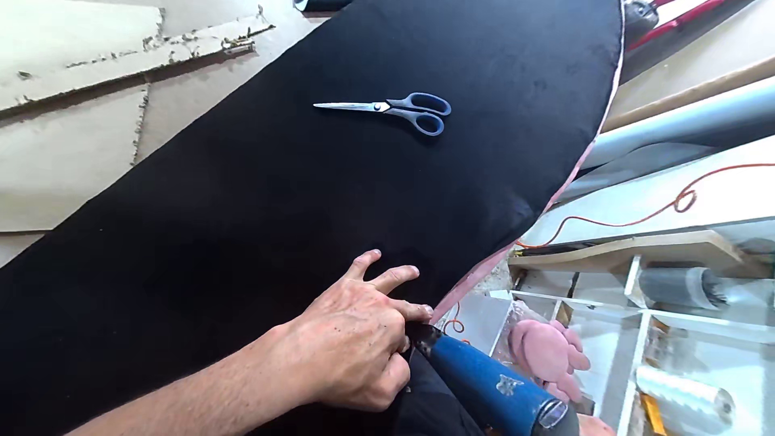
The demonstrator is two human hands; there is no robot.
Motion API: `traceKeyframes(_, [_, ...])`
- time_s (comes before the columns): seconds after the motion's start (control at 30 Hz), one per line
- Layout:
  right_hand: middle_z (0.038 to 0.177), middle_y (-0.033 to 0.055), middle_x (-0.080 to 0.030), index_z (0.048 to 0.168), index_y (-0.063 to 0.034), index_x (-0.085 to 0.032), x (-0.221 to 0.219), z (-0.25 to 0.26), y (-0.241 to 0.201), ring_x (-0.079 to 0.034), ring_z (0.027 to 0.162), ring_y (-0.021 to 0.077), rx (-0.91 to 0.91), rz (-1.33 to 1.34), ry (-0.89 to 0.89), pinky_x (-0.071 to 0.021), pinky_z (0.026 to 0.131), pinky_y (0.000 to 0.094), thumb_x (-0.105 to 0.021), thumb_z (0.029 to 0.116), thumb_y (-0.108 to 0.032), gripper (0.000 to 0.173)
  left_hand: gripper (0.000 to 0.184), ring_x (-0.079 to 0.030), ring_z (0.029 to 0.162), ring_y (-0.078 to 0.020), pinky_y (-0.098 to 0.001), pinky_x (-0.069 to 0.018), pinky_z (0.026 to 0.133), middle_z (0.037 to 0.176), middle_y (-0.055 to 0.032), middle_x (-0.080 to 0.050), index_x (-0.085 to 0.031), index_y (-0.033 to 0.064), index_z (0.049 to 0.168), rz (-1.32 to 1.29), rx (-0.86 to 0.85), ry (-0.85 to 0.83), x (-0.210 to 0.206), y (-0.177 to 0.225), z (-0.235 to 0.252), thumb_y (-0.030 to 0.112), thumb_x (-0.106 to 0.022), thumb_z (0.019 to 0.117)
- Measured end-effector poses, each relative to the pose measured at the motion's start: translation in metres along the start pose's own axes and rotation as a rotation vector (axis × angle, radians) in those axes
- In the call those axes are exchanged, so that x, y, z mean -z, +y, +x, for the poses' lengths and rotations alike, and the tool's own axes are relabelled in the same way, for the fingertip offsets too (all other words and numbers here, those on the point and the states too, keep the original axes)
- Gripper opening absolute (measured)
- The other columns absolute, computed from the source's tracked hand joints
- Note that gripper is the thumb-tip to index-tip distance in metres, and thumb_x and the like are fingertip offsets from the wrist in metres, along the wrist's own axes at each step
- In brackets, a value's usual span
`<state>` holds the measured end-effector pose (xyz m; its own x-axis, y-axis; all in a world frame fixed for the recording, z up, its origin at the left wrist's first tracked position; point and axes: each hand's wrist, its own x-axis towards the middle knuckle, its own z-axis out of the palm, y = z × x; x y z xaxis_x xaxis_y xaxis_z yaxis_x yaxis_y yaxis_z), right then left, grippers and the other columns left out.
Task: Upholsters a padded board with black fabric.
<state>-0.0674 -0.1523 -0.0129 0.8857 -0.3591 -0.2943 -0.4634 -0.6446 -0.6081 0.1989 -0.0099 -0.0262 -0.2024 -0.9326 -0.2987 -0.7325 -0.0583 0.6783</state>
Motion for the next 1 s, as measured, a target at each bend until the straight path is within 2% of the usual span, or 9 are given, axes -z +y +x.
traceKeyframes(0.23, [0.084, 0.0165, -0.073, 0.101, -0.0016, -0.071, 0.008, -0.005, -0.003, -0.073, 0.076, 0.0275, 0.009, -0.055, -0.033, -0.0569, 0.068, 0.049, -0.069, 0.0917, -0.033, 0.033, 0.04, -0.03, 0.154, -0.0186, -0.0592, -0.0052, 0.126, 0.155, 0.0083, -0.051, -0.073, 0.004, 0.098, -0.011, 0.009, -0.003, 0.001, 0.004, 0.002, 0.024, -0.038, 0.1025])
traceKeyframes(0.33, [0.077, 0.0164, -0.072, 0.093, 0.0061, -0.07, 0.026, -0.029, 0.008, -0.071, 0.071, 0.0199, 0.035, -0.073, 0.164, -0.0574, 0.067, 0.0371, -0.078, 0.0801, -0.025, 0.034, 0.039, -0.031, 0.154, -0.0181, -0.0594, -0.0062, 0.126, 0.154, 0.0082, -0.052, -0.073, 0.0034, 0.098, -0.018, 0.002, 0.023, 0.0, 0.004, 0.002, 0.022, -0.039, 0.1018])
traceKeyframes(0.4, [0.09, 0.0156, -0.072, 0.11, 0.0091, -0.065, 0.057, -0.044, 0.028, -0.072, 0.084, 0.0158, -0.042, -0.076, 0.222, -0.0606, 0.079, 0.0373, -0.079, 0.0835, -0.024, 0.044, 0.039, -0.03, 0.154, -0.0173, -0.0582, -0.0054, 0.126, 0.155, 0.0086, -0.052, -0.074, 0.0037, 0.1, -0.033, 0.005, 0.043, -0.001, 0.003, 0.0, 0.022, -0.039, 0.1024])
traceKeyframes(0.53, [0.081, 0.0103, -0.067, 0.108, -0.0011, -0.066, 0.157, -0.044, 0.045, -0.068, 0.07, 0.0228, -0.173, -0.31, 0.408, -0.0565, 0.06, 0.0493, -0.068, 0.084, -0.041, 0.047, 0.042, -0.035, 0.152, -0.0163, -0.0577, -0.008, 0.127, 0.152, 0.0093, -0.055, -0.074, 0.0082, 0.098, -0.048, 0.059, 0.145, -0.009, 0.007, 0.003, 0.034, -0.042, 0.1048])
traceKeyframes(0.63, [0.085, 0.0046, -0.068, 0.128, -0.0171, -0.063, 0.236, 0.015, 0.044, -0.067, 0.068, 0.0209, -0.088, -0.368, 0.353, -0.0548, 0.057, 0.0502, -0.058, 0.0857, -0.042, 0.049, 0.048, -0.051, 0.141, -0.0201, -0.0546, -0.0228, 0.125, 0.136, 0.0055, -0.068, -0.073, 0.01, 0.087, -0.011, 0.137, 0.376, -0.023, 0.016, 0.016, 0.045, -0.045, 0.1037])
traceKeyframes(0.7, [0.107, 0.014, -0.072, 0.154, -0.0207, -0.047, 0.269, 0.078, 0.044, -0.07, 0.086, 0.0302, -0.022, -0.386, 0.284, -0.0554, 0.074, 0.0594, -0.062, 0.0943, -0.03, 0.062, 0.044, -0.06, 0.131, -0.0233, -0.0522, -0.038, 0.118, 0.12, -0.0002, -0.074, -0.072, 0.0108, 0.086, 0.04, 0.208, 0.591, -0.036, 0.025, 0.029, 0.046, -0.052, 0.1013])
traceKeyframes(0.8, [0.125, 0.0301, -0.064, 0.155, -0.0123, -0.045, 0.287, 0.191, 0.068, -0.063, 0.109, 0.0519, 0.11, -0.539, 0.347, -0.0466, 0.089, 0.0743, -0.069, 0.0955, -0.018, 0.064, 0.035, -0.07, 0.111, -0.0247, -0.0454, -0.0567, 0.093, 0.115, -0.007, -0.074, -0.071, 0.0115, 0.097, 0.163, 0.37, 0.839, -0.046, 0.039, 0.059, 0.045, -0.059, 0.098])
traceKeyframes(0.9, [0.121, 0.0353, -0.062, 0.151, -0.0121, -0.049, 0.289, 0.293, 0.097, -0.06, 0.11, 0.0579, 0.236, -0.627, 0.39, -0.047, 0.089, 0.0737, -0.067, 0.0943, -0.015, 0.06, 0.037, -0.072, 0.099, -0.0249, -0.043, -0.0572, 0.08, 0.113, -0.0054, -0.074, -0.073, 0.016, 0.115, 0.317, 0.557, 0.932, -0.044, 0.045, 0.094, 0.046, -0.063, 0.0952])
traceKeyframes(1.0, [0.118, 0.0356, -0.062, 0.151, -0.0152, -0.049, 0.283, 0.352, 0.115, -0.059, 0.11, 0.058, 0.287, -0.625, 0.372, -0.0479, 0.089, 0.0718, -0.067, 0.0956, -0.015, 0.059, 0.028, -0.07, 0.092, -0.0235, -0.0412, -0.0552, 0.078, 0.101, -0.0046, -0.073, -0.074, 0.016, 0.11, 0.375, 0.645, 0.962, -0.048, 0.045, 0.113, 0.037, -0.063, 0.096])
